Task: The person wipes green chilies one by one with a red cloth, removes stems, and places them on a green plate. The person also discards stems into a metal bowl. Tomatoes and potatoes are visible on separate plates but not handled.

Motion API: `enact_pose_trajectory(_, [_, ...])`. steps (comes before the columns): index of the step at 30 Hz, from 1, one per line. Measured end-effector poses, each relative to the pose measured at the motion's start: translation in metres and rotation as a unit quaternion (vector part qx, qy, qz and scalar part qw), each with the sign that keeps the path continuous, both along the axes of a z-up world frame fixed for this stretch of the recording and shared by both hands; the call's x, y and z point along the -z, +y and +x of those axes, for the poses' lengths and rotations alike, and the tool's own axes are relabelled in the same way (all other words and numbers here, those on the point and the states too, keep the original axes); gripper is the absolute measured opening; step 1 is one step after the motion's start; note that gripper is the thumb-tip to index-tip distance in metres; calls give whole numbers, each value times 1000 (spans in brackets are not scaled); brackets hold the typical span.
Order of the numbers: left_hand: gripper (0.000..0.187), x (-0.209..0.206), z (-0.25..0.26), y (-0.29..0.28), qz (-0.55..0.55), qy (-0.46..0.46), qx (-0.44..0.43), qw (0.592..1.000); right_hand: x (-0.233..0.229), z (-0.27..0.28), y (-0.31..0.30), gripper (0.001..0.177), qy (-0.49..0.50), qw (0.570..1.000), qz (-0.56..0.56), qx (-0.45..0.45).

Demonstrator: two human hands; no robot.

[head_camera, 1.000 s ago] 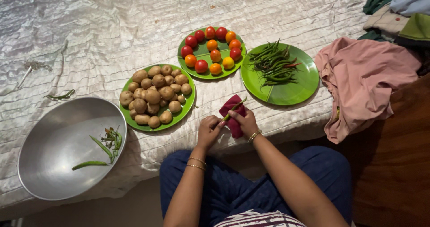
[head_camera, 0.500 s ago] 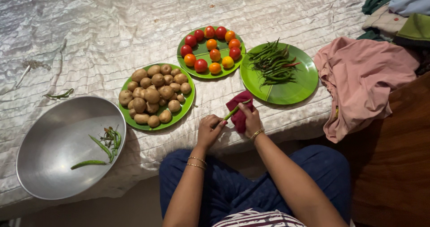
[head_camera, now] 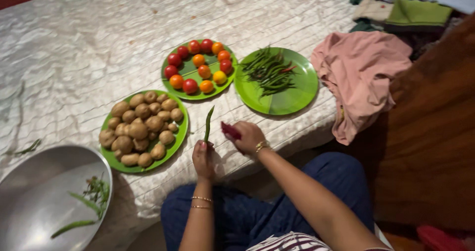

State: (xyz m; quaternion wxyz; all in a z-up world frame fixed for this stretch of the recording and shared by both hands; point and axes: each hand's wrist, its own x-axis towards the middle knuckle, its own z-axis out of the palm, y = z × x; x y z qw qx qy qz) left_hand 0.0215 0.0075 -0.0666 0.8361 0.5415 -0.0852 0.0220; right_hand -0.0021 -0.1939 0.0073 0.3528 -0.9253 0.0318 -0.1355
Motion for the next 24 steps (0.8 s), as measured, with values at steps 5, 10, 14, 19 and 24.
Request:
enact_pose_trajectory(5, [18,-76,-15,-54,200,-171,-44,964,4,-1,-1,27,-87,994,-56,-31])
enact_pose_trajectory(10, [22,-150,6,-133,295,-248,-37,922,22,3,-6,26,-106,988,-93,-57])
enact_pose_trajectory(14, [20,-171,40,-193,348,-293,-53,889,28,-1,-7,26,-107,987,-108,-51])
enact_pose_trajectory(19, [19,-158,74,-236,468,-251,-77,844,31,-8,-8,26,-116,986,-102,-63])
enact_pose_trajectory(24, [19,-129,96,-252,536,-208,-91,813,34,-10,-11,26,-117,985,-105,-69])
